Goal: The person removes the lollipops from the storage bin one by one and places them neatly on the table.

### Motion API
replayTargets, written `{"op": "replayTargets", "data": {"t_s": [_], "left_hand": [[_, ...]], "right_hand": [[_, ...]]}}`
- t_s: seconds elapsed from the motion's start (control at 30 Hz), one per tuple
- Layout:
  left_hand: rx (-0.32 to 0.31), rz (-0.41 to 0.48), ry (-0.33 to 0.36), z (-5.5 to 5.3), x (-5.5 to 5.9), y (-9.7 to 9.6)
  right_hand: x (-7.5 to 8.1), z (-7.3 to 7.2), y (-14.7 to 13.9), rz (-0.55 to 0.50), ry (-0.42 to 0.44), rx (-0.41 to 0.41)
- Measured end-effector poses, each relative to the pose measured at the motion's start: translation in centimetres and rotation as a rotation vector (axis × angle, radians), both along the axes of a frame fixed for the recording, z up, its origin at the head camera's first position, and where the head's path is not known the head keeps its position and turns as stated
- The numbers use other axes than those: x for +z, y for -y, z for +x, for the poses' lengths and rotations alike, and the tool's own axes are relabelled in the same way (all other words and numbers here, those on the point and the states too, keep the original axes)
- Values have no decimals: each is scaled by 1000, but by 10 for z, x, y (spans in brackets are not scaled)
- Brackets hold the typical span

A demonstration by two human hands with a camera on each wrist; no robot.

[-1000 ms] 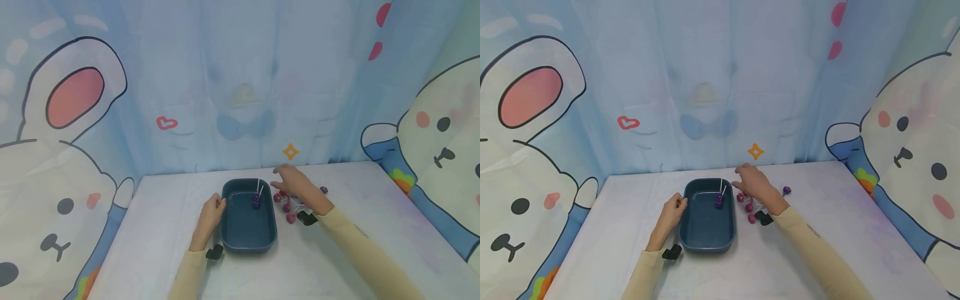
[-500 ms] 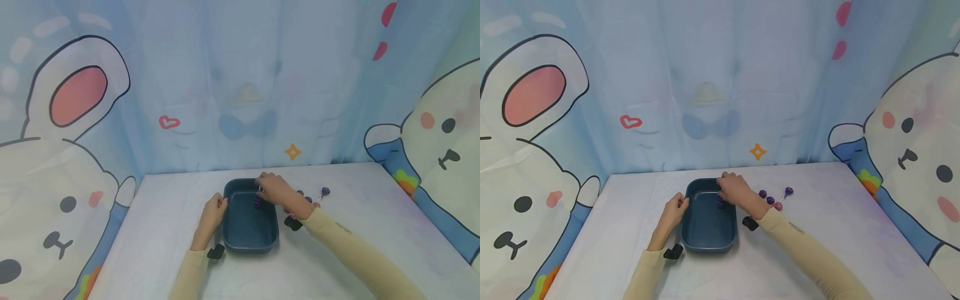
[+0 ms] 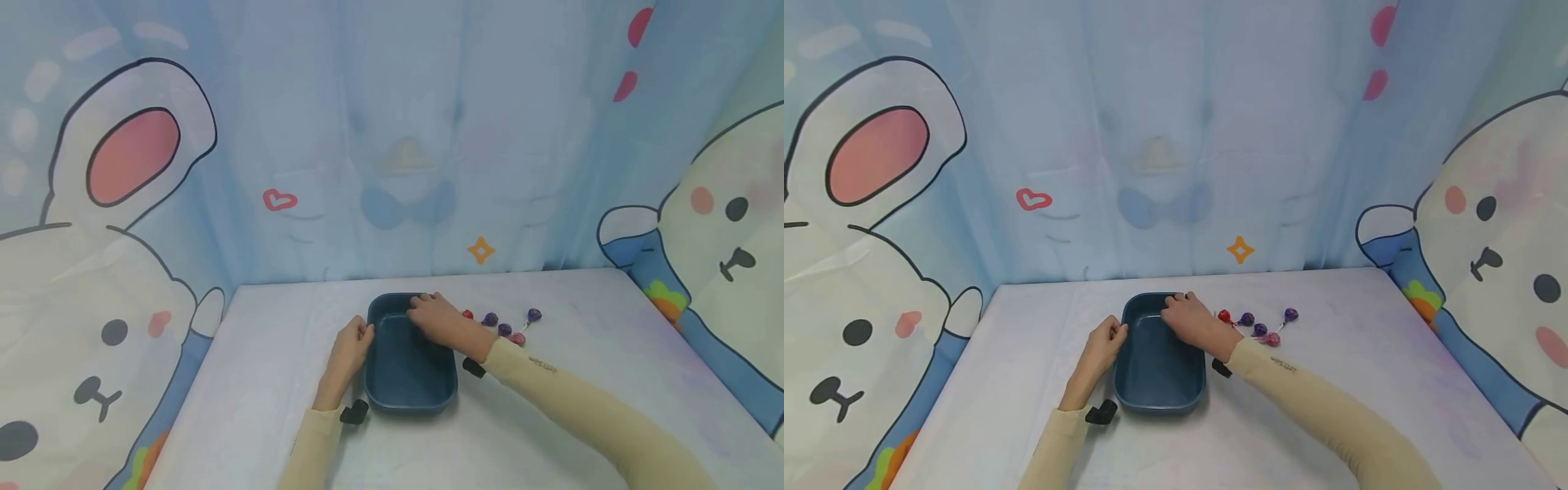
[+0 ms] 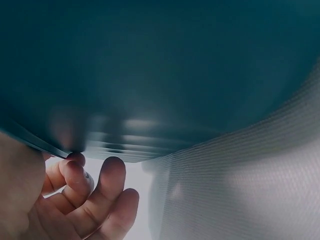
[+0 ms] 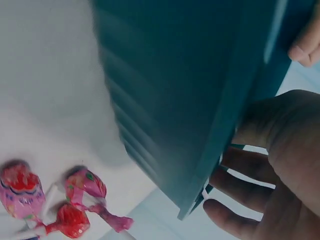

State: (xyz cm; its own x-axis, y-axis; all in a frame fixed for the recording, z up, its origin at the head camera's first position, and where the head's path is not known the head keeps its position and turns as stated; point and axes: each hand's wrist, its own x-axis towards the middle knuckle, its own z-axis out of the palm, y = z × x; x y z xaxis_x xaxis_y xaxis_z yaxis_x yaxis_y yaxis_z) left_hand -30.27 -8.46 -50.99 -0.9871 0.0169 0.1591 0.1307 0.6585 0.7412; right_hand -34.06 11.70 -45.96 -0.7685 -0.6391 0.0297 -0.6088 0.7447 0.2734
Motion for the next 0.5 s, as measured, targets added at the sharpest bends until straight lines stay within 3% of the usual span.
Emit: {"op": "replayTargets", "data": {"t_s": [0.2, 0.5], "left_hand": [[-2, 0, 0, 1, 0, 0], [3, -3, 7, 1, 0, 0]], "right_hand": [[-5, -2, 3, 75, 12, -18], [-1, 2, 4, 64, 16, -57]]}}
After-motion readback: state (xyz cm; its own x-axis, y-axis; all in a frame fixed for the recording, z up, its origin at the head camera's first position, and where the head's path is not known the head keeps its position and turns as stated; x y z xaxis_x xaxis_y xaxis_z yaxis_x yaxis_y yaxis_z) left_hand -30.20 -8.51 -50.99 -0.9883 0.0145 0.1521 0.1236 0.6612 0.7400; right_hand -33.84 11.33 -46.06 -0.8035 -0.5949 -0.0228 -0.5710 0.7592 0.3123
